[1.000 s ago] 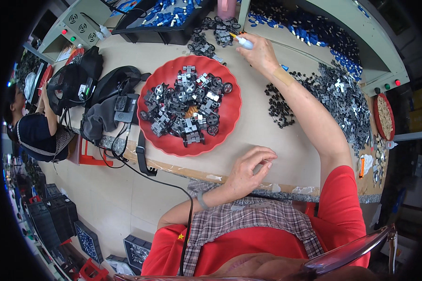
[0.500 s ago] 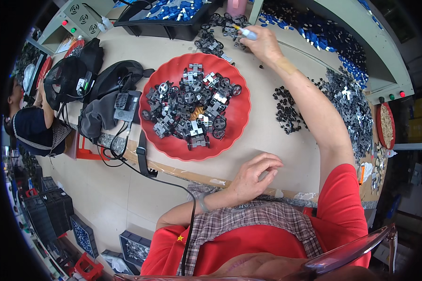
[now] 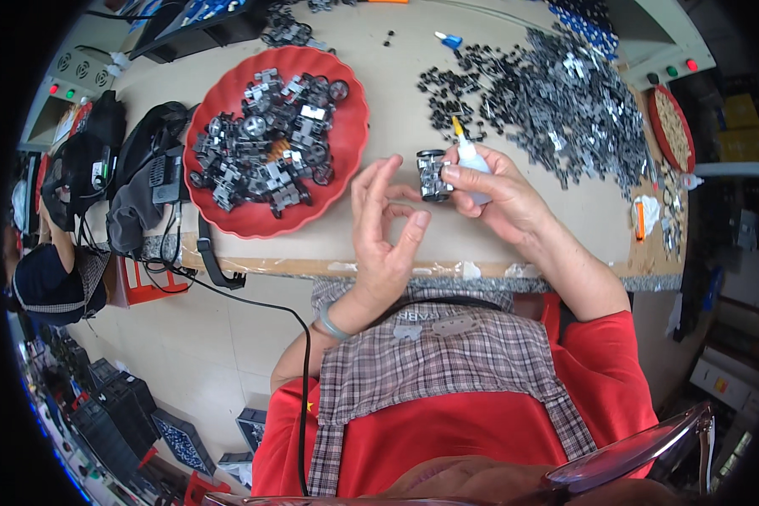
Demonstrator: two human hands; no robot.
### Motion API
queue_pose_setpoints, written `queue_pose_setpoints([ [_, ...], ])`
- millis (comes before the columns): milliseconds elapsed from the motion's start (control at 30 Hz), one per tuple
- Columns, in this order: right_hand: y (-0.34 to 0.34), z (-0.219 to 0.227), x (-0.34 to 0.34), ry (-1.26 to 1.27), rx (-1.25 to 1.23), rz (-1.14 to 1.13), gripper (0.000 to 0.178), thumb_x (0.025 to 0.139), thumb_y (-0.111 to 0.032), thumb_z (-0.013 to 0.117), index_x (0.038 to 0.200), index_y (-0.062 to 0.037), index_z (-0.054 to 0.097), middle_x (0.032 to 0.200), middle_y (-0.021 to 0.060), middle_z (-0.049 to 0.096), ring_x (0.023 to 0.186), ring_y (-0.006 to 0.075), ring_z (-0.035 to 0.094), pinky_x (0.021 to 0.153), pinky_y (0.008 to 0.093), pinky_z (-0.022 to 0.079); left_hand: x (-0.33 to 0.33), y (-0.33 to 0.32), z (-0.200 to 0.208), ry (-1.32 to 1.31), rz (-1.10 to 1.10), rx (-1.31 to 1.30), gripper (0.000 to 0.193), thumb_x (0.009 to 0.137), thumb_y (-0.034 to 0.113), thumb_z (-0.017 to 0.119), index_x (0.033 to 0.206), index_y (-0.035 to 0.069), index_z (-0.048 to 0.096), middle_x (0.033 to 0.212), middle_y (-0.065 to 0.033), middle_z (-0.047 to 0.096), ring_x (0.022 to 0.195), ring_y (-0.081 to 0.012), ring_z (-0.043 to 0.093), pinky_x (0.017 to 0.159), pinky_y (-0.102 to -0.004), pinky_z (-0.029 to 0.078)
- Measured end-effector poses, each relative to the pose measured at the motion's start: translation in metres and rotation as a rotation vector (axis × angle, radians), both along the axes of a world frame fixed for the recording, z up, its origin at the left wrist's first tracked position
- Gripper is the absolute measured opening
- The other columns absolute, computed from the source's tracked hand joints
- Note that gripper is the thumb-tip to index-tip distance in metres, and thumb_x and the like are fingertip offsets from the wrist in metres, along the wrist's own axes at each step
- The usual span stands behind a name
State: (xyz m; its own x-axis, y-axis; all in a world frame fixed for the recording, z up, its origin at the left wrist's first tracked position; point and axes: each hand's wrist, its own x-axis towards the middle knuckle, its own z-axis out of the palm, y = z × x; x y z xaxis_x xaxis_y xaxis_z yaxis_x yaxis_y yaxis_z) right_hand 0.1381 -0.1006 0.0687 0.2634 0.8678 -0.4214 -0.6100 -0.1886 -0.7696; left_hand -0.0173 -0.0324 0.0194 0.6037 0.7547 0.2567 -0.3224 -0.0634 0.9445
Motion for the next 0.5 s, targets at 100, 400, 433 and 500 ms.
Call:
queue_pose_setpoints([
  [100, -0.021, -0.008, -0.007, 0.059, 0.023, -0.025, 0.016, 0.083, -0.011, 0.068, 0.093, -0.0054, 0.056, 0.071, -0.0011, 0.055, 0.055, 0.0051, 0.049, 0.045, 0.0189, 0.032, -0.001, 0.002, -0.001, 0.025, -0.076, 0.067, 0.049, 0.084, 0.007, 0.061, 0.130, 0.001, 0.046, 0.124, -0.0118, 0.040, 0.095, -0.0169, 0.053, 0.077, -0.0270, 0.049],
  [400, -0.054, -0.028, -0.022, 0.166, 0.009, -0.084, 0.017, 0.083, -0.008, 0.068, 0.093, -0.0023, 0.055, 0.071, 0.0008, 0.054, 0.053, 0.0050, 0.047, 0.044, 0.0183, 0.031, -0.007, -0.006, -0.005, 0.075, -0.315, -0.053, 0.042, 0.081, 0.003, 0.060, 0.122, 0.000, 0.053, 0.119, -0.0087, 0.044, 0.101, -0.0160, 0.052, 0.083, -0.0284, 0.047],
  [433, -0.056, -0.028, -0.024, 0.171, 0.004, -0.099, 0.017, 0.083, -0.009, 0.068, 0.093, -0.0025, 0.055, 0.071, 0.0010, 0.054, 0.053, 0.0049, 0.047, 0.044, 0.0183, 0.031, -0.008, -0.005, -0.006, 0.076, -0.319, -0.053, 0.042, 0.081, 0.003, 0.060, 0.122, 0.000, 0.053, 0.119, -0.0087, 0.044, 0.101, -0.0160, 0.052, 0.083, -0.0284, 0.047],
  [500, -0.058, -0.027, -0.025, 0.175, -0.002, -0.116, 0.017, 0.083, -0.009, 0.068, 0.092, -0.0026, 0.055, 0.072, 0.0013, 0.055, 0.053, 0.0048, 0.046, 0.044, 0.0184, 0.031, -0.007, -0.003, -0.008, 0.045, -0.368, -0.089, 0.039, 0.080, 0.002, 0.060, 0.119, 0.000, 0.053, 0.121, -0.0093, 0.044, 0.105, -0.0172, 0.052, 0.086, -0.0301, 0.047],
])
